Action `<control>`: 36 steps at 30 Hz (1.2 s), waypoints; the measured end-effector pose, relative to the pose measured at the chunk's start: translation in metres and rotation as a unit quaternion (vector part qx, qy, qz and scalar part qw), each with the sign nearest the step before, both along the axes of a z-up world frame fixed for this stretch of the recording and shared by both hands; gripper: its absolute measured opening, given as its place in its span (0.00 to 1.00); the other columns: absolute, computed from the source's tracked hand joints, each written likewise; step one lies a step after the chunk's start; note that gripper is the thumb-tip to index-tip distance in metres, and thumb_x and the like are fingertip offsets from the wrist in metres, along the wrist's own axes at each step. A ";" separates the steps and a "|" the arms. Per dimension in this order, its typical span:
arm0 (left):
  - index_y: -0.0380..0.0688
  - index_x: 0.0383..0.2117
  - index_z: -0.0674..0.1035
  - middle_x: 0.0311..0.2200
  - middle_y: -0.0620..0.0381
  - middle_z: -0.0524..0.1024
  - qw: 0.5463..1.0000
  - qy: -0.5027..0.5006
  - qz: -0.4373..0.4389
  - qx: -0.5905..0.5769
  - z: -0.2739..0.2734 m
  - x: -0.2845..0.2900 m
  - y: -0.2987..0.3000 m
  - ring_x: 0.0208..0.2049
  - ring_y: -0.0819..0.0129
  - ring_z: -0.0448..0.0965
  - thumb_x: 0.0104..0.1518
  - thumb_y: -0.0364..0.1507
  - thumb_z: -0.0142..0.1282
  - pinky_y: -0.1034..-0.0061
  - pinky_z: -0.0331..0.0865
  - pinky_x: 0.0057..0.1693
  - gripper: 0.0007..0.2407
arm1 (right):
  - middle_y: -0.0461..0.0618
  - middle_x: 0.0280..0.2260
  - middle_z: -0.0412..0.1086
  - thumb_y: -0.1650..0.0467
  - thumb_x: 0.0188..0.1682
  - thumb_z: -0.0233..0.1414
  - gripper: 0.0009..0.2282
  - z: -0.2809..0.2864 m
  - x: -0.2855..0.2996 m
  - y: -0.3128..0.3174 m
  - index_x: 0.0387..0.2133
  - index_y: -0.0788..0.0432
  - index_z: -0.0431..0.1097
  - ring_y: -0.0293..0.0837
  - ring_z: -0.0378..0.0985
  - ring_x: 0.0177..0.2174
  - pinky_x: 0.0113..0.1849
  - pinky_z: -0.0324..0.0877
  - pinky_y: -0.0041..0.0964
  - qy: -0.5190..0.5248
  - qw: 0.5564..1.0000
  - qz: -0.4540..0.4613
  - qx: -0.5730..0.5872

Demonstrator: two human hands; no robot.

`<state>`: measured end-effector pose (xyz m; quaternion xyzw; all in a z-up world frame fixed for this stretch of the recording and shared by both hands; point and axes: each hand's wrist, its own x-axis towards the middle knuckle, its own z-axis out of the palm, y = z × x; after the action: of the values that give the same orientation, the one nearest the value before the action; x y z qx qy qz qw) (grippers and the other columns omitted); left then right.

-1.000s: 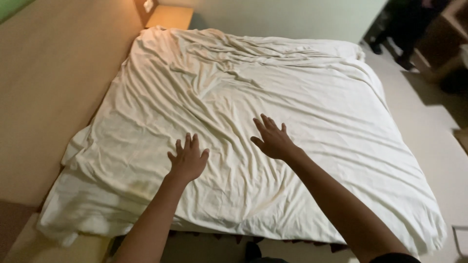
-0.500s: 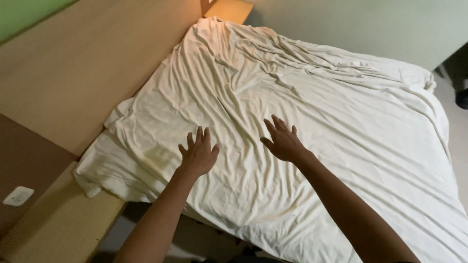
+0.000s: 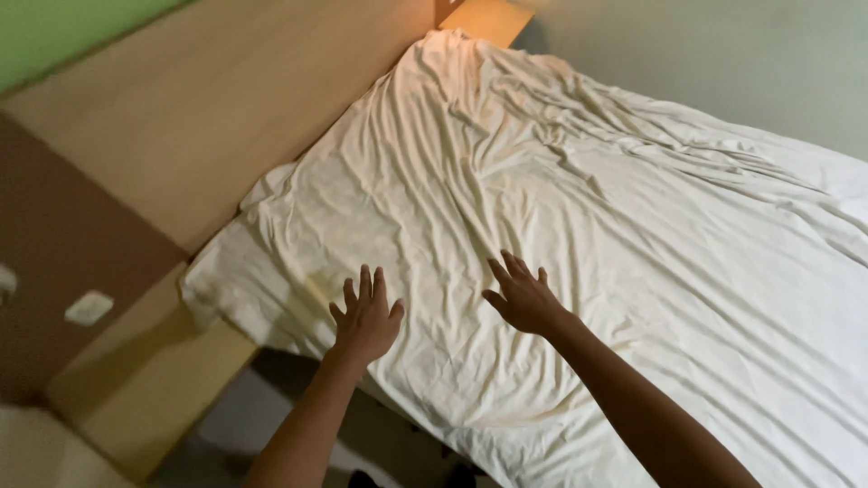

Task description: The person smooths and tucks a white bedsheet onto a mattress. They move around the bed to adjust the fabric at the headboard and corners, pulling the sheet taut and folding the edges under the mattress.

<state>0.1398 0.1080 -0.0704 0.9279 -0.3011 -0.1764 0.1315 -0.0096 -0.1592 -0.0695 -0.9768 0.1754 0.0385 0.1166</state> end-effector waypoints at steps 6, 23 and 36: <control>0.48 0.73 0.44 0.75 0.49 0.34 0.999 -0.011 0.045 -0.004 -0.007 -0.031 0.033 0.74 0.40 0.34 0.67 0.48 0.38 0.31 0.38 0.69 0.32 | 0.58 0.72 0.36 0.53 0.55 0.44 0.33 -0.009 0.002 0.008 0.70 0.52 0.43 0.59 0.38 0.70 0.62 0.43 0.75 -0.015 0.999 0.036 0.008; 0.49 0.73 0.44 0.75 0.50 0.33 0.999 0.004 0.043 -0.025 0.002 -0.112 0.057 0.74 0.39 0.33 0.66 0.48 0.37 0.30 0.37 0.69 0.32 | 0.57 0.72 0.37 0.53 0.55 0.45 0.32 0.019 -0.075 0.051 0.70 0.51 0.46 0.57 0.38 0.70 0.61 0.44 0.74 -0.020 0.999 0.037 0.008; 0.50 0.73 0.43 0.75 0.51 0.33 0.996 -0.022 0.085 -0.030 0.019 -0.130 0.038 0.74 0.40 0.33 0.67 0.48 0.37 0.30 0.37 0.69 0.32 | 0.58 0.72 0.37 0.54 0.55 0.44 0.31 0.056 -0.093 0.024 0.70 0.49 0.44 0.59 0.39 0.69 0.62 0.44 0.74 -0.037 0.997 0.066 -0.007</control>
<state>0.0094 0.1456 -0.0517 0.9496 -0.2287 -0.1349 0.1667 -0.1022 -0.1353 -0.0133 -0.9877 0.1066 0.0089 0.1138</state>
